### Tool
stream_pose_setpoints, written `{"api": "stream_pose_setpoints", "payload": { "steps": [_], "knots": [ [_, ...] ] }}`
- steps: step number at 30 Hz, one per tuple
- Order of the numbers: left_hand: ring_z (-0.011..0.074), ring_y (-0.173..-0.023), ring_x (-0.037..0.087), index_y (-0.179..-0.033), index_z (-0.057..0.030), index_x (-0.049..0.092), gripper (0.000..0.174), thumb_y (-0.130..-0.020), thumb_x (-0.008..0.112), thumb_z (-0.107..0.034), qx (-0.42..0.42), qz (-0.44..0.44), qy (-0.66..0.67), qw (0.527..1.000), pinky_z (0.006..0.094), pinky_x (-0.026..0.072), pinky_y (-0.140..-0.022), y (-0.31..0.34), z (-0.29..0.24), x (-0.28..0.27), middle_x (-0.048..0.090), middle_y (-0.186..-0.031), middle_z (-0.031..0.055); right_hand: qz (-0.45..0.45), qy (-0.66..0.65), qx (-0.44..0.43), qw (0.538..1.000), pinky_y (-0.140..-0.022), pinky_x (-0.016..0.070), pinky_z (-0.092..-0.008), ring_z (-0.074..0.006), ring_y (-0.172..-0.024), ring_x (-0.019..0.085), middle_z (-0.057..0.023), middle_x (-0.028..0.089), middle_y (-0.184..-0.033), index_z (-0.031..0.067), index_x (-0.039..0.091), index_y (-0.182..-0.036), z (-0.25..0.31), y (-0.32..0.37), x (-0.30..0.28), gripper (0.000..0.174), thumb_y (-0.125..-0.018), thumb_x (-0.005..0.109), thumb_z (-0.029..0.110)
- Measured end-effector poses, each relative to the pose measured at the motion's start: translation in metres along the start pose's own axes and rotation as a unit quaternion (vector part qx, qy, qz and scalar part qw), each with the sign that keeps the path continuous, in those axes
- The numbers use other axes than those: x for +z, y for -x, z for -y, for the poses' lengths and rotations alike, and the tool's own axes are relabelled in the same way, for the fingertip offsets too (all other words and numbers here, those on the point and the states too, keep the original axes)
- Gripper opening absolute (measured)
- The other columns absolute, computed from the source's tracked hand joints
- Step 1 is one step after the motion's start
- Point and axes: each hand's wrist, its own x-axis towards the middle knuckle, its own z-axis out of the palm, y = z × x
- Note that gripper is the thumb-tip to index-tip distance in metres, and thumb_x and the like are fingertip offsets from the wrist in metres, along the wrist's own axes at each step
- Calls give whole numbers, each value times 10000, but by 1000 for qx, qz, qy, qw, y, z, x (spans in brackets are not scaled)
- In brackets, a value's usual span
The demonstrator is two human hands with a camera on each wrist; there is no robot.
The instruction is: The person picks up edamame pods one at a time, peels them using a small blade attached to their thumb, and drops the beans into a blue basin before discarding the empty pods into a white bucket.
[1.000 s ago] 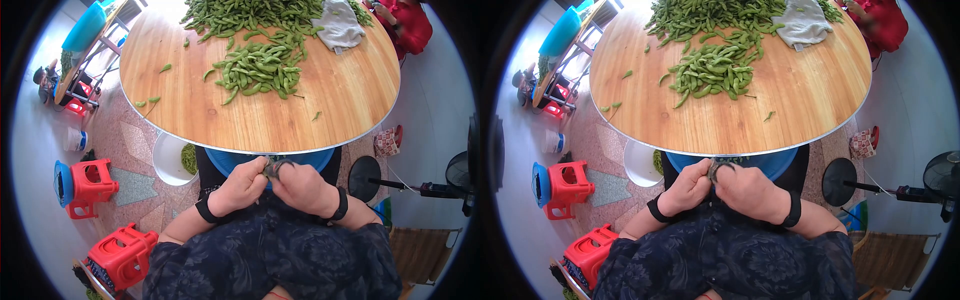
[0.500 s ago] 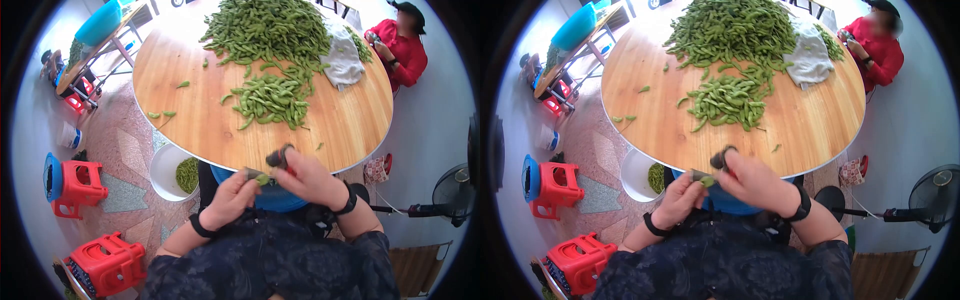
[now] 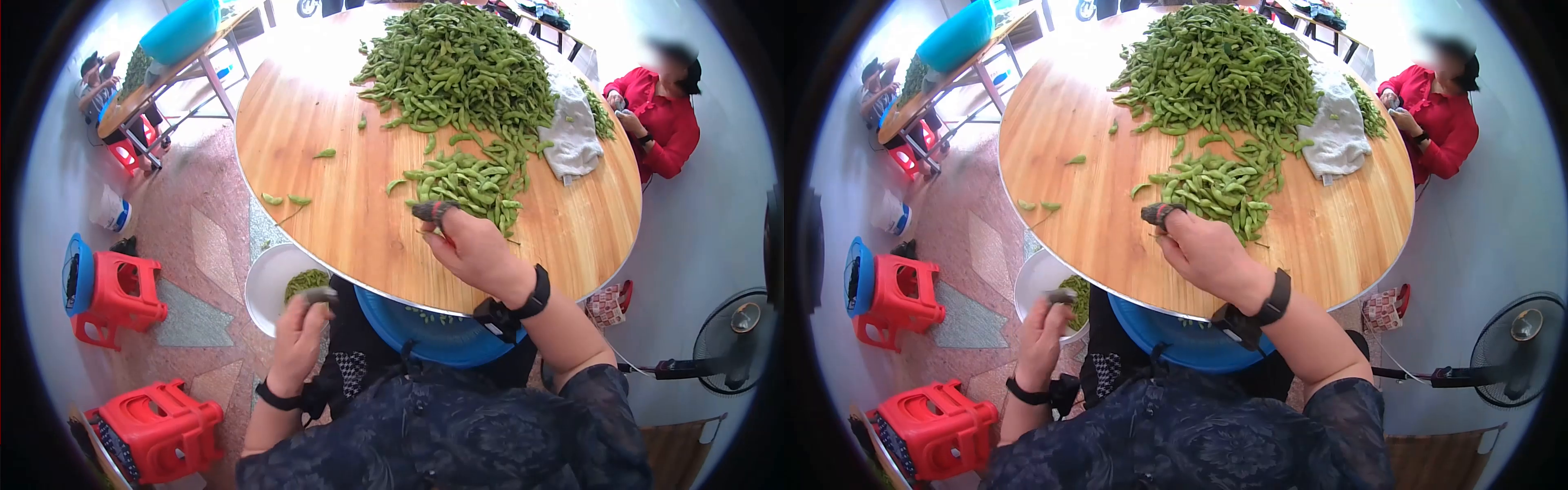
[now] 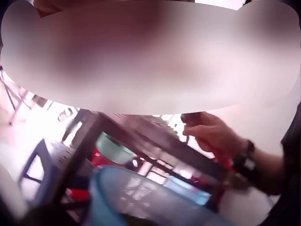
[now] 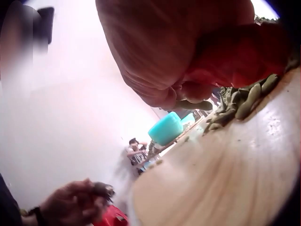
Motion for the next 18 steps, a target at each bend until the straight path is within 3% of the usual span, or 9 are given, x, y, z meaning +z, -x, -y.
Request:
{"api": "stream_pose_setpoints", "payload": {
  "steps": [2, 4, 7, 10, 12, 14, 15, 16, 18],
  "knots": [
    [59, -643, 486, -1170, -14, 574, 282, -1009, 440, -203, -127, 160, 194, 960, 187, 388, -561, -10, -7, 21, 620, -869, 31, 44, -151, 104, 982, -542, 487, -318, -232, -592, 603, -114, 652, -842, 41, 579, -1166, 26, 9, -24, 331, -848, 634, 116],
    [46, -625, 476, -1131, -43, 590, 305, -1021, 437, -282, -252, 266, 341, 866, 175, 371, -543, -22, -33, 50, 616, -852, 11, 74, -149, 105, 980, -539, 477, -287, -197, -583, 599, -108, 654, -854, 45, 579, -1205, 38, 24, -32, 369, -844, 630, 102],
    [43, -611, 466, -1089, -66, 589, 278, -1021, 451, -298, -273, 354, 386, 807, 172, 360, -532, -35, -34, 85, 598, -831, -8, 115, -156, 16, 981, -550, 516, -360, -307, -624, 641, -152, 632, -738, 41, 567, -1226, 43, 50, -34, 405, -830, 620, 103],
    [42, -602, 460, -1036, -93, 580, 244, -1021, 457, -304, -254, 363, 390, 807, 176, 355, -523, -32, -35, 101, 566, -785, -31, 54, -202, 50, 977, -556, 516, -364, -318, -632, 640, -162, 629, -735, 43, 568, -1218, 42, 71, -37, 387, -836, 600, 92],
    [54, -595, 441, -1011, -92, 560, 209, -1021, 456, -274, -251, 356, 372, 820, 184, 351, -530, -29, -35, 108, 535, -753, -26, -3, -228, 73, 971, -545, 503, -350, -268, -588, 636, -159, 659, -834, 21, 541, -1224, 36, 90, -39, 390, -839, 573, 73],
    [78, -582, 403, -963, -90, 520, 152, -1021, 453, -213, -235, 334, 344, 846, 201, 344, -544, -26, -34, 114, 473, -691, -17, -39, -331, 204, 920, -515, 474, -302, -165, -545, 598, -142, 668, -962, -14, 473, -1238, 28, 106, -47, 382, -861, 514, 30],
    [71, -586, 404, -915, -90, 508, 176, -1023, 450, -216, -217, 327, 335, 857, 206, 345, -543, -25, -34, 115, 479, -720, -16, -38, -407, 207, 889, -497, 453, -253, -90, -536, 551, -121, 650, -1035, -38, 384, -1251, 25, 111, -50, 355, -911, 458, 33],
    [71, -586, 404, -915, -90, 508, 176, -1023, 450, -216, -222, 324, 333, 857, 206, 345, -543, -24, -35, 117, 479, -720, -16, -37, -411, 209, 887, -497, 453, -253, -90, -536, 551, -121, 650, -1035, -38, 384, -1251, 26, 114, -49, 355, -911, 458, 33],
    [55, -600, 394, -899, -75, 525, 192, -1019, 463, -211, -156, 325, 237, 902, 202, 336, -547, -21, -37, 121, 482, -738, -28, 9, -492, 309, 814, -488, 447, -226, -83, -530, 547, -116, 651, -980, -34, 354, -1235, 33, 114, -49, 302, -955, 411, 64]
  ]
}}
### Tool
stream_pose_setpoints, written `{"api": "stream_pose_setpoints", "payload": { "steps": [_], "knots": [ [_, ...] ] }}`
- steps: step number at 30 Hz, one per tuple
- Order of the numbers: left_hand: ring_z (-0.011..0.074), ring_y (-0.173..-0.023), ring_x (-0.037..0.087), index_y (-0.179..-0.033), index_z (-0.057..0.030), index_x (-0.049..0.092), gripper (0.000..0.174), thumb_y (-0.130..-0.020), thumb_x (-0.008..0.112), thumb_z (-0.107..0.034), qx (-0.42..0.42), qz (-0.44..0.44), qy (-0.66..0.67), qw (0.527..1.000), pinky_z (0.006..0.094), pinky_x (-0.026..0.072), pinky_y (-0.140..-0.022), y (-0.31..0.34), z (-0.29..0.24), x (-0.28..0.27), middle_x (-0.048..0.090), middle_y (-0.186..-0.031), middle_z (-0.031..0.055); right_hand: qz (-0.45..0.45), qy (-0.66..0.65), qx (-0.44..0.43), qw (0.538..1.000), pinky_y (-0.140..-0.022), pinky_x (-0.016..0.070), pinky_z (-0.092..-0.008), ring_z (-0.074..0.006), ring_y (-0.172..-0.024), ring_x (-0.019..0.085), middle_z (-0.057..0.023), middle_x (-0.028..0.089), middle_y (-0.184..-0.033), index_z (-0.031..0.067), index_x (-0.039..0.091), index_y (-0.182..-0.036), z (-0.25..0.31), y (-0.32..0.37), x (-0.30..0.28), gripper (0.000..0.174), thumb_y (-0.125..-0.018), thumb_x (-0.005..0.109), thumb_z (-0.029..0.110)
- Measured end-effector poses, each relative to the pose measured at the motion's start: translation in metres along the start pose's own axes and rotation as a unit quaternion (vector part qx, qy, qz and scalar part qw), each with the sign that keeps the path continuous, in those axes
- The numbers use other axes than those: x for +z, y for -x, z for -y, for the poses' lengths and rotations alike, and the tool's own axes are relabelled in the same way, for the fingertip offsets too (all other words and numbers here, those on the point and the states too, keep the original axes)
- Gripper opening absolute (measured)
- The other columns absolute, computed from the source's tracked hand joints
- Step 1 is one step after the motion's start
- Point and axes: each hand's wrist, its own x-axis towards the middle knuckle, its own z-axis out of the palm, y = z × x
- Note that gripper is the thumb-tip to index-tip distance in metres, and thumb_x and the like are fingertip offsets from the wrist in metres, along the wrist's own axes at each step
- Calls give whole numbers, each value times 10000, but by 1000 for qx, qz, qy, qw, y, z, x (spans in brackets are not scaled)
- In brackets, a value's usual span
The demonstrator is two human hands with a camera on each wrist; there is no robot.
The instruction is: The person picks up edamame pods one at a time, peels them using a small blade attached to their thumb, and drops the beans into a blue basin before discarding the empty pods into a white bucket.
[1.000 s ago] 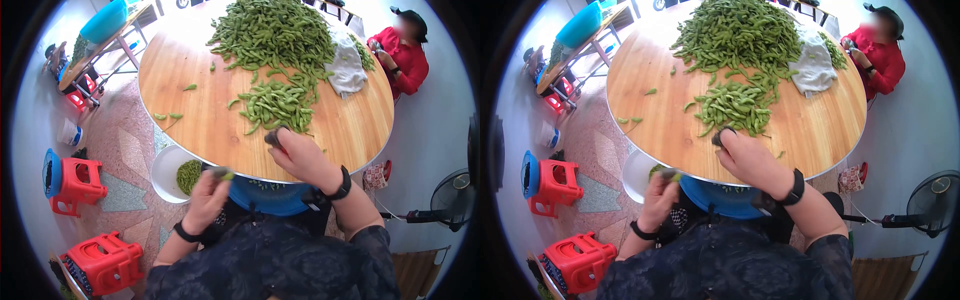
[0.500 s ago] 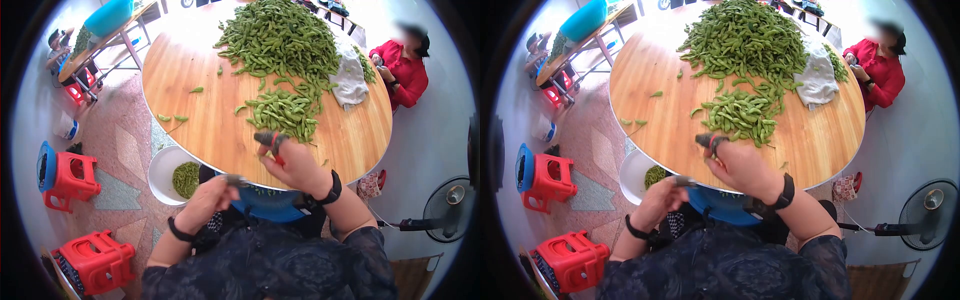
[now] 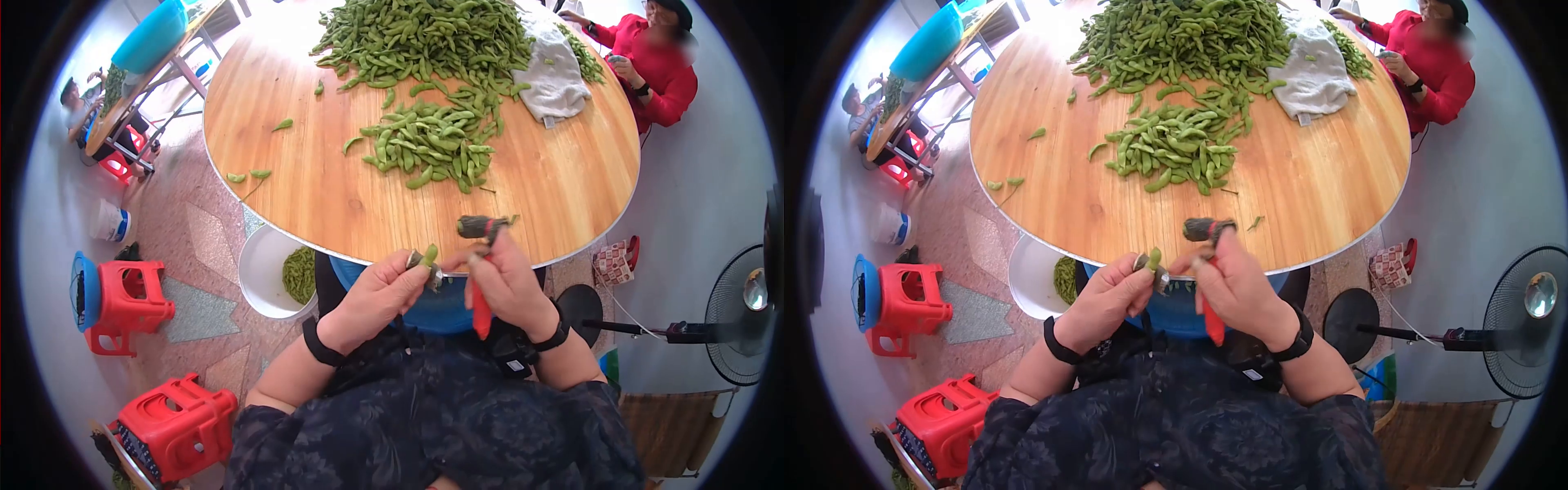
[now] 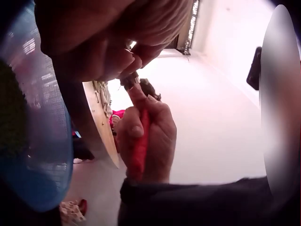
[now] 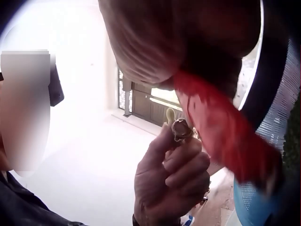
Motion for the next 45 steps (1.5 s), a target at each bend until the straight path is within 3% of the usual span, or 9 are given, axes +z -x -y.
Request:
{"api": "stream_pose_setpoints", "payload": {
  "steps": [5, 9, 14, 16, 20, 24, 28, 38, 45],
  "knots": [
    [33, -611, 371, -899, -51, 551, 197, -1009, 492, -203, 122, -26, -162, 979, 189, 314, -549, -5, 30, 13, 482, -726, -52, 108, 3, 119, 987, -462, 435, -230, -93, -502, 527, -57, 574, -806, -24, 368, -1202, -1, 8, -3, 283, -962, 413, 118],
    [33, -597, 373, -907, -50, 554, 197, -1008, 496, -209, 88, -67, -112, 988, 188, 313, -541, 1, 20, 20, 482, -708, -57, -75, 25, -114, 990, -598, 442, -261, -115, -668, 536, -47, 554, -756, -39, 413, -1179, -6, 22, -10, 330, -854, 408, 15],
    [44, -586, 397, -906, -59, 549, 213, -1013, 479, -229, 76, -70, -73, 992, 193, 325, -536, 0, 19, 16, 488, -690, -41, -131, 300, -359, 874, -761, 493, -276, -176, -825, 627, -121, 640, -911, -46, 479, -1181, -9, 3, -44, 292, -896, 425, -21],
    [12, -651, 361, -935, -45, 568, 206, -1013, 491, -219, 57, -57, -53, 995, 180, 310, -578, -1, 19, 17, 461, -743, -78, -184, 130, -248, 942, -751, 507, -296, -197, -811, 639, -118, 646, -918, -45, 543, -1098, -34, -10, -42, 194, -931, 465, 15],
    [43, -600, 396, -891, -66, 531, 228, -1019, 465, -243, 74, -56, -83, 992, 193, 324, -544, -4, 19, 23, 457, -680, -48, -157, 233, -252, 926, -652, 512, -296, -186, -721, 633, -108, 635, -856, -53, 490, -1183, -16, 1, -38, 259, -937, 491, 26],
    [40, -617, 393, -876, -62, 524, 227, -1016, 474, -234, 72, -48, -93, 992, 193, 324, -560, -6, 12, 27, 451, -696, -46, 11, 101, -33, 994, -510, 450, -283, -143, -556, 555, -55, 568, -729, -55, 451, -1249, 2, 13, -20, 343, -934, 461, 80],
    [34, -653, 382, -847, -41, 513, 217, -1005, 504, -189, 124, -62, -151, 979, 202, 332, -577, -10, 24, 22, 447, -707, -48, 108, -79, 117, 984, -408, 373, -210, -67, -448, 468, -11, 511, -696, 13, 453, -1109, -2, 12, -12, 188, -957, 415, 117],
    [140, -531, 358, -713, -16, 436, 291, -919, 620, -109, 192, -92, -324, 922, 297, 327, -488, -6, 24, 23, 361, -597, 56, 123, -94, 127, 980, -375, 353, -196, -53, -426, 452, -10, 509, -693, 52, 406, -1021, -5, 11, -8, 89, -970, 392, 124],
    [329, -584, 527, -732, -27, 491, 212, -840, 667, -74, 292, -105, -530, 789, 394, 419, -519, -5, 17, 33, 489, -641, 140, 112, -33, 150, 982, -364, 359, -202, -56, -414, 460, -8, 514, -683, 66, 423, -1020, -4, 7, -9, 83, -964, 392, 118]
  ]
}}
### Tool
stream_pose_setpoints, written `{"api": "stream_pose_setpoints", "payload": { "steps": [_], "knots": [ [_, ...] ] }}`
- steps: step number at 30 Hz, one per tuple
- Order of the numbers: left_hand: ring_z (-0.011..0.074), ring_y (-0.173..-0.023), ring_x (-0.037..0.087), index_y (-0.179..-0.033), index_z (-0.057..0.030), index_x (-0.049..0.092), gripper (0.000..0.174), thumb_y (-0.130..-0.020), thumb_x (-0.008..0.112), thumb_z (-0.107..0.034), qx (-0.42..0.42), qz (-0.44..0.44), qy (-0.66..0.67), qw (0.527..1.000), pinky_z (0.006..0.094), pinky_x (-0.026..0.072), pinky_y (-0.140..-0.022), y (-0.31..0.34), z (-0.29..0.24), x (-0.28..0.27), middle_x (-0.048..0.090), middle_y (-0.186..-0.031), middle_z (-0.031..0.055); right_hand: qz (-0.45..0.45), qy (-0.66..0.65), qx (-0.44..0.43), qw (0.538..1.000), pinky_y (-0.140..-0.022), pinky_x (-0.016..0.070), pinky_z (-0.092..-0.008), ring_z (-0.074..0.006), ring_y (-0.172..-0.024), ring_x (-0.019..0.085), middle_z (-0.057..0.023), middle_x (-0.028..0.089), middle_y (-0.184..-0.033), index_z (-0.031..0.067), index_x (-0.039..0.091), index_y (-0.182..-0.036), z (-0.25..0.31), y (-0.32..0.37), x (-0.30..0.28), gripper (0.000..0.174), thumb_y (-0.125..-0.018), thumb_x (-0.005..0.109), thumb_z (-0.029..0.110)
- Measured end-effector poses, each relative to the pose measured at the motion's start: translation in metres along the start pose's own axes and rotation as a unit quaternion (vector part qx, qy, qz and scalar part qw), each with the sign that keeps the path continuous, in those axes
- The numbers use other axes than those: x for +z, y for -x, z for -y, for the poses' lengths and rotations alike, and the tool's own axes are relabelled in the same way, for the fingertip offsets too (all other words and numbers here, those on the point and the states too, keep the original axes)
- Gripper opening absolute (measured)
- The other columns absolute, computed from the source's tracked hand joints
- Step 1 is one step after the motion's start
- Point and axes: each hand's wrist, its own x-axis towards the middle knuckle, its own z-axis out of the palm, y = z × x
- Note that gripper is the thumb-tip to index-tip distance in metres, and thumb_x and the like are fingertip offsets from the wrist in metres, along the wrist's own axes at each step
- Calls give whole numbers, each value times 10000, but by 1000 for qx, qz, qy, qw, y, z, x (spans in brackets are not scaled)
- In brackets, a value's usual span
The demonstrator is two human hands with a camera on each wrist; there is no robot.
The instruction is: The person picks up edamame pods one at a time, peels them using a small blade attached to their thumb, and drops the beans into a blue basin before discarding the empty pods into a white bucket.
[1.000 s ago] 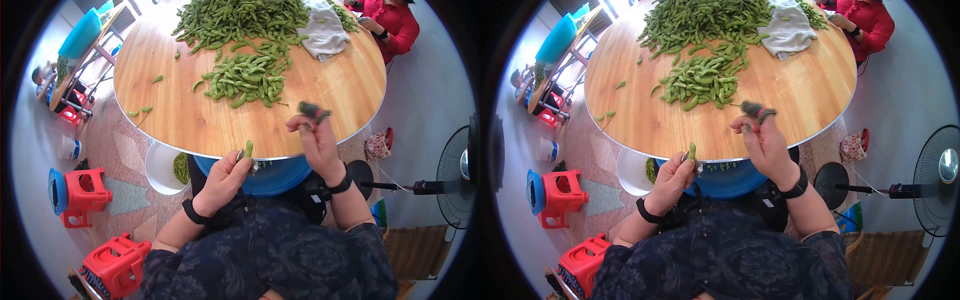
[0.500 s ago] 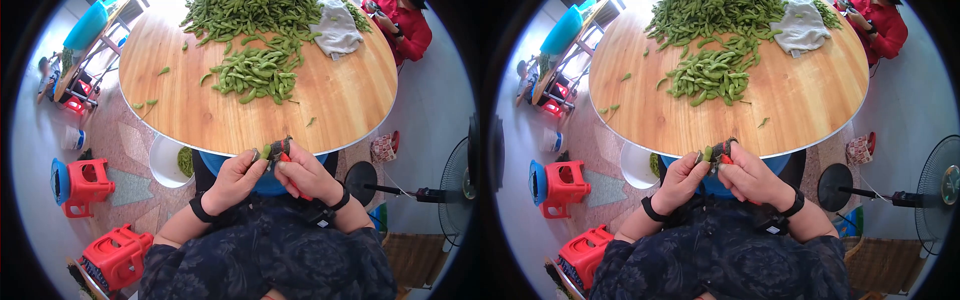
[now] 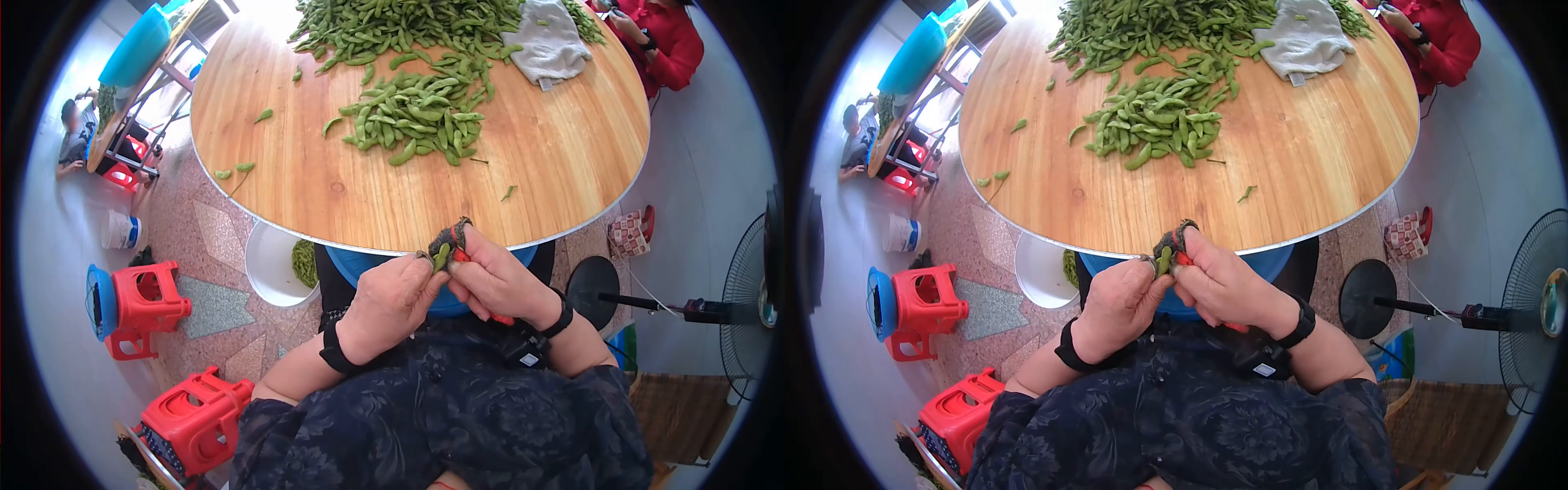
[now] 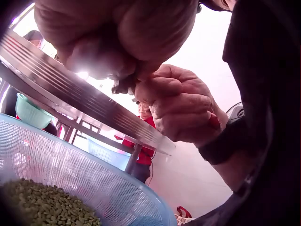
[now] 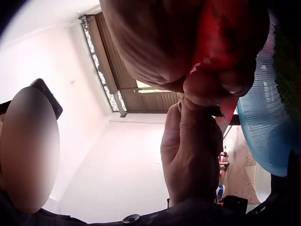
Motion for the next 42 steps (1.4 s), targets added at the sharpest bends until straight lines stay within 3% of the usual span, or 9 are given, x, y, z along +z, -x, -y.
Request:
{"api": "stream_pose_setpoints", "payload": {
  "steps": [6, 9, 12, 19, 24, 26, 29, 36, 42],
  "knots": [
    [214, -582, 536, -787, -2, 530, 187, -907, 621, -112, -92, 61, 138, 984, 356, 424, -533, 9, 6, -6, 474, -637, 75, 39, -146, 24, 988, -338, 354, -185, -66, -392, 468, -14, 527, -668, 71, 474, -1056, -14, -4, 2, 124, -967, 392, 98],
    [87, -596, 487, -875, 0, 582, 238, -990, 532, -202, -231, 119, 401, 879, 273, 415, -564, 16, 13, -14, 476, -650, -22, 71, -230, 20, 970, -326, 358, -189, -72, -372, 457, -21, 530, -663, 73, 486, -1047, -14, 0, 9, 127, -969, 387, 84],
    [55, -601, 472, -918, -65, 600, 232, -999, 511, -264, -348, 223, 691, 593, 208, 400, -579, 27, 28, -14, 516, -663, -23, 106, -342, 68, 931, -319, 366, -199, -81, -353, 445, -30, 530, -651, 77, 489, -1048, -18, 3, 15, 133, -970, 381, 82],
    [221, -529, 475, -755, -19, 524, 268, -921, 632, -200, -107, 148, 54, 982, 303, 390, -511, 36, 29, -11, 498, -626, 109, 70, -385, 126, 911, -341, 381, -220, -103, -366, 458, -21, 532, -651, 96, 462, -1001, -56, -4, 28, 76, -974, 408, 142],
    [222, -516, 467, -719, -19, 491, 339, -925, 623, -254, -156, 138, 129, 970, 323, 378, -488, 36, 44, 4, 440, -592, 109, -9, -401, 122, 908, -373, 392, -222, -100, -408, 475, -14, 533, -660, 90, 455, -1000, -62, -9, 36, 69, -974, 437, 152],
    [129, -514, 449, -757, -51, 509, 347, -972, 545, -321, -497, 151, 403, 753, 265, 363, -471, 25, 43, 7, 453, -594, 17, -27, -392, 117, 912, -372, 389, -223, -100, -405, 473, -16, 536, -665, 90, 456, -996, -66, -13, 36, 65, -972, 443, 150],
    [64, -537, 423, -860, -60, 534, 315, -1006, 459, -330, -489, 163, 605, 607, 199, 344, -481, 27, 54, 13, 487, -653, -28, -47, -385, 115, 914, -372, 389, -227, -101, -401, 468, -20, 541, -675, 85, 457, -992, -73, -17, 28, 71, -968, 451, 151],
    [52, -535, 406, -846, -54, 530, 263, -1003, 455, -251, -361, 247, 388, 811, 205, 339, -500, 27, 60, 24, 454, -625, -41, -117, -41, 61, 990, -453, 458, -292, -165, -491, 559, -85, 582, -719, -9, 521, -1060, -97, -24, 8, 271, -907, 539, 213],
    [43, -548, 392, -810, -76, 532, 270, -988, 474, -270, -362, 323, 332, 809, 208, 326, -502, 22, 60, 20, 425, -628, -62, -113, 249, -75, 959, -687, 486, -400, -293, -763, 626, -173, 607, -788, -44, 585, -943, -76, -27, 7, 271, -842, 577, 207]
  ]
}}
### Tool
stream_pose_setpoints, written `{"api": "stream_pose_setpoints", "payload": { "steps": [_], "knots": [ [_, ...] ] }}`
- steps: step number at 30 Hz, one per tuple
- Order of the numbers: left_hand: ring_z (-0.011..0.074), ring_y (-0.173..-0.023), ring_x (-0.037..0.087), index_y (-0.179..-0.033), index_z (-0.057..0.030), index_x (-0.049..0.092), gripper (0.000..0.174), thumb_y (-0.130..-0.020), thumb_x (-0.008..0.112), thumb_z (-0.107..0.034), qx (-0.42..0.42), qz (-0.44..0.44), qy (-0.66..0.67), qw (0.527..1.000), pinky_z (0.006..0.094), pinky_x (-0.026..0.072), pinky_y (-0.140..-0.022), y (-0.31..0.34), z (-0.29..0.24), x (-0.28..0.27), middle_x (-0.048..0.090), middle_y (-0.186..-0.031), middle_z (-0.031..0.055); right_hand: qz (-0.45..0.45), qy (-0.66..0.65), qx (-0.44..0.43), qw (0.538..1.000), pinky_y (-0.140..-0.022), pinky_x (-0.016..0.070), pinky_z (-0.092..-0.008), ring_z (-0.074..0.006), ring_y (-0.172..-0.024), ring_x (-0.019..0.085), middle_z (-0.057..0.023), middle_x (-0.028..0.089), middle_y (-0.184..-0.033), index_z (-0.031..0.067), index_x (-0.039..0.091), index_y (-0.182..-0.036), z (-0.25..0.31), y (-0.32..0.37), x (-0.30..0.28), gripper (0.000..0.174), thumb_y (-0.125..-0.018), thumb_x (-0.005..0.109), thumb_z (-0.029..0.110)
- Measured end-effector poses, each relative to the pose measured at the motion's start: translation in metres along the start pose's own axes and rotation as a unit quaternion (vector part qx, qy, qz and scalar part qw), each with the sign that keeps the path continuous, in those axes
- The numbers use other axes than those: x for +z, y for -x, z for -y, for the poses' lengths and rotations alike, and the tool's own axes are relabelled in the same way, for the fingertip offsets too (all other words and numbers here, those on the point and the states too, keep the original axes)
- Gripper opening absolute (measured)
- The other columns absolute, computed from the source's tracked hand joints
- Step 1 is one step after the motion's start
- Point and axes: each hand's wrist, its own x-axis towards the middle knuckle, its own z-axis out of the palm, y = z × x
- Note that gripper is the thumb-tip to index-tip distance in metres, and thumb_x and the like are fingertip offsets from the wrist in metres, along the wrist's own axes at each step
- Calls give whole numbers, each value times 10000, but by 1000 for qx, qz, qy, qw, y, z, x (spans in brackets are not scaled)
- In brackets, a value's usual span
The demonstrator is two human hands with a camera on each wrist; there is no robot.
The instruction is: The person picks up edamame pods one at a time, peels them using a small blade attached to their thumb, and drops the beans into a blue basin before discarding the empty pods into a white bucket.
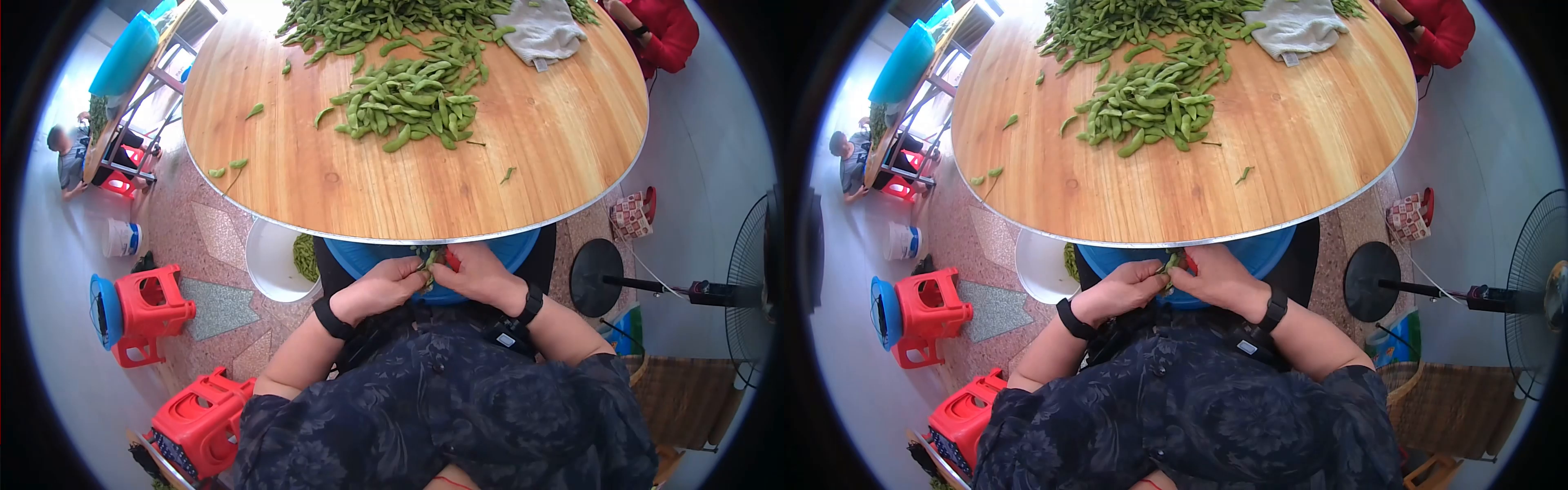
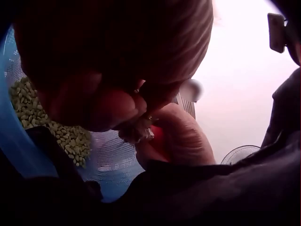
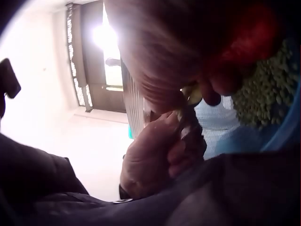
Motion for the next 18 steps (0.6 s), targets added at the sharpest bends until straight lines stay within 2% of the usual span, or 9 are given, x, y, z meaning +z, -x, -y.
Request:
{"api": "stream_pose_setpoints", "payload": {
  "steps": [4, 6, 10, 12, 13, 15, 16, 17, 18],
  "knots": [
    [39, -556, 397, -795, -76, 534, 261, -981, 470, -248, 51, 2, -16, 999, 208, 328, -509, 1, 0, 0, 432, -627, -61, 25, 83, -51, 995, -672, 489, -410, -345, -752, 620, -195, 622, -819, -42, 582, -968, -3, -7, -1, 287, -809, 580, 197],
    [39, -563, 403, -778, -74, 532, 252, -969, 471, -225, 4, 51, 25, 998, 211, 332, -521, -1, 3, -2, 440, -628, -59, 29, 154, -19, 987, -692, 493, -420, -384, -797, 615, -213, 634, -870, -32, 588, -972, -9, -11, 2, 291, -799, 572, 201],
    [43, -572, 413, -772, -71, 537, 245, -961, 475, -213, -16, 31, 28, 999, 213, 338, -535, 2, 1, -4, 444, -629, -58, 1, 159, 1, 987, -709, 498, -430, -392, -821, 618, -212, 643, -873, -25, 588, -1017, -32, -14, -1, 281, -815, 571, 170],
    [50, -572, 406, -781, -65, 537, 250, -966, 477, -222, 5, 27, 37, 999, 215, 336, -538, 1, 5, -8, 441, -632, -55, -166, 185, -186, 950, -719, 503, -443, -414, -816, 609, -205, 646, -874, -15, 585, -1067, -49, -17, 3, 280, -834, 577, 140],
    [50, -572, 406, -781, -65, 537, 250, -966, 477, -222, 4, 26, 37, 999, 215, 336, -538, 0, 6, -10, 441, -632, -55, -166, 184, -186, 951, -719, 503, -443, -414, -816, 609, -205, 646, -874, -15, 585, -1067, -50, -15, 3, 280, -834, 577, 140],
    [48, -610, 416, -849, -38, 569, 224, -970, 482, -205, 2, -2, 23, 1000, 215, 352, -561, -1, 7, -11, 475, -676, -43, -128, 126, -128, 975, -601, 507, -396, -334, -655, 629, -162, 639, -789, -13, 583, -1089, -45, -8, 0, 268, -862, 582, 130],
    [48, -610, 416, -849, -38, 569, 224, -970, 482, -205, 1, -2, 24, 1000, 215, 352, -561, -1, 6, -9, 475, -676, -43, -129, 125, -127, 976, -601, 507, -396, -334, -655, 629, -162, 639, -789, -13, 583, -1089, -29, -5, -8, 268, -862, 582, 130],
    [52, -636, 423, -892, -20, 580, 215, -973, 485, -196, 46, -42, -6, 998, 217, 365, -577, -1, 5, -5, 489, -704, -36, -15, -3, 34, 999, -541, 485, -353, -258, -586, 607, -126, 617, -759, -11, 587, -1059, -6, -2, -18, 245, -869, 587, 144],
    [55, -662, 430, -936, -3, 590, 215, -975, 487, -187, 91, -81, -36, 992, 220, 377, -593, -2, 4, -2, 504, -732, -28, 98, -131, 192, 968, -481, 463, -310, -182, -517, 585, -90, 594, -728, -8, 592, -1029, 6, -1, -22, 225, -877, 592, 158]
  ]
}}
